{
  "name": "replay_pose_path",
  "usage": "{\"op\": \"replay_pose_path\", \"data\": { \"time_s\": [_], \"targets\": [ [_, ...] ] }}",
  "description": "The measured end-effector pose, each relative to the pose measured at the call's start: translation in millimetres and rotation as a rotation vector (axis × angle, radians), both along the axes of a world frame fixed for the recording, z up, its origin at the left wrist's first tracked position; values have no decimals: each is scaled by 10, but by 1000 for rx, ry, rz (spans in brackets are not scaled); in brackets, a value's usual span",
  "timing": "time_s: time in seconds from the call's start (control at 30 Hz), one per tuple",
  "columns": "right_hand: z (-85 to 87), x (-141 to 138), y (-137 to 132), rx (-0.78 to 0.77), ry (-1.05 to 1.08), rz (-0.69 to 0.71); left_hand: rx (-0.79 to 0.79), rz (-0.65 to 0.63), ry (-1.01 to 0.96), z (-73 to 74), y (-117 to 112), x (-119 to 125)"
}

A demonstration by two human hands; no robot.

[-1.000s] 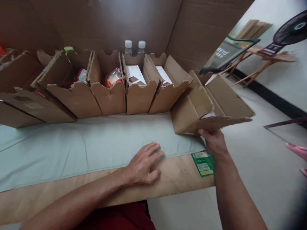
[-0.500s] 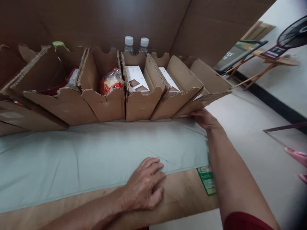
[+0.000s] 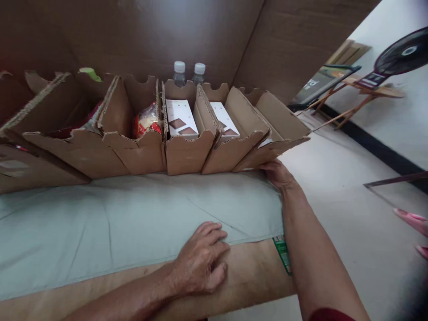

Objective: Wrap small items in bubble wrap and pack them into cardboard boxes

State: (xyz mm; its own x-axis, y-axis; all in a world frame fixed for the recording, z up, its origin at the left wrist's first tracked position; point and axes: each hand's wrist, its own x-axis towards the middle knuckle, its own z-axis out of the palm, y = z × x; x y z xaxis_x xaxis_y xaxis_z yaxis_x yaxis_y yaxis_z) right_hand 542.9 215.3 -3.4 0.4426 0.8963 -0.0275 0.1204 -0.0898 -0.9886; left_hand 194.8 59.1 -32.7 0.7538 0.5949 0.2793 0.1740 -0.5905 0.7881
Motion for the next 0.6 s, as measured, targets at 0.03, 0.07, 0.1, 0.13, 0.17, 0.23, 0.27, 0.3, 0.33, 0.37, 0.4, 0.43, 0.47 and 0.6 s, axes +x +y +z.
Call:
{"op": "replay_pose_path", "data": {
  "time_s": [0.03,0.07,0.1,0.13,0.17,0.23,0.27,0.3,0.33,0.37,0.4,0.43,0.47,0.6],
  "targets": [
    [-28,-44,-49,17,-22,-28,13,9,-18,-13,-3,6],
    [-56,-91,-120,36,-51,-64,26,18,-36,-25,-6,12],
    [-78,-141,-213,58,-87,-111,39,26,-51,-36,-8,18],
    [-88,-196,-325,82,-127,-168,51,30,-62,-45,-10,23],
    [-81,-258,-450,108,-164,-235,60,33,-72,-51,-10,27],
    [9,-429,-699,184,-253,-347,75,31,-82,-57,-4,30],
    [97,-545,-801,233,-299,-360,80,28,-85,-57,0,29],
    [212,-682,-872,290,-366,-324,82,27,-85,-57,5,27],
    [349,-834,-904,349,-431,-234,81,27,-83,-56,10,23],
    [500,-991,-892,367,-484,-102,76,29,-79,-56,14,20],
    [652,-1141,-840,361,-547,12,69,30,-76,-55,16,17],
    [796,-1273,-754,339,-632,83,63,29,-78,-56,17,15],
    [921,-1382,-647,302,-733,136,60,24,-86,-57,16,14],
    [1148,-1582,-288,125,-1036,191,26,34,-177,-65,26,11]
  ]
}}
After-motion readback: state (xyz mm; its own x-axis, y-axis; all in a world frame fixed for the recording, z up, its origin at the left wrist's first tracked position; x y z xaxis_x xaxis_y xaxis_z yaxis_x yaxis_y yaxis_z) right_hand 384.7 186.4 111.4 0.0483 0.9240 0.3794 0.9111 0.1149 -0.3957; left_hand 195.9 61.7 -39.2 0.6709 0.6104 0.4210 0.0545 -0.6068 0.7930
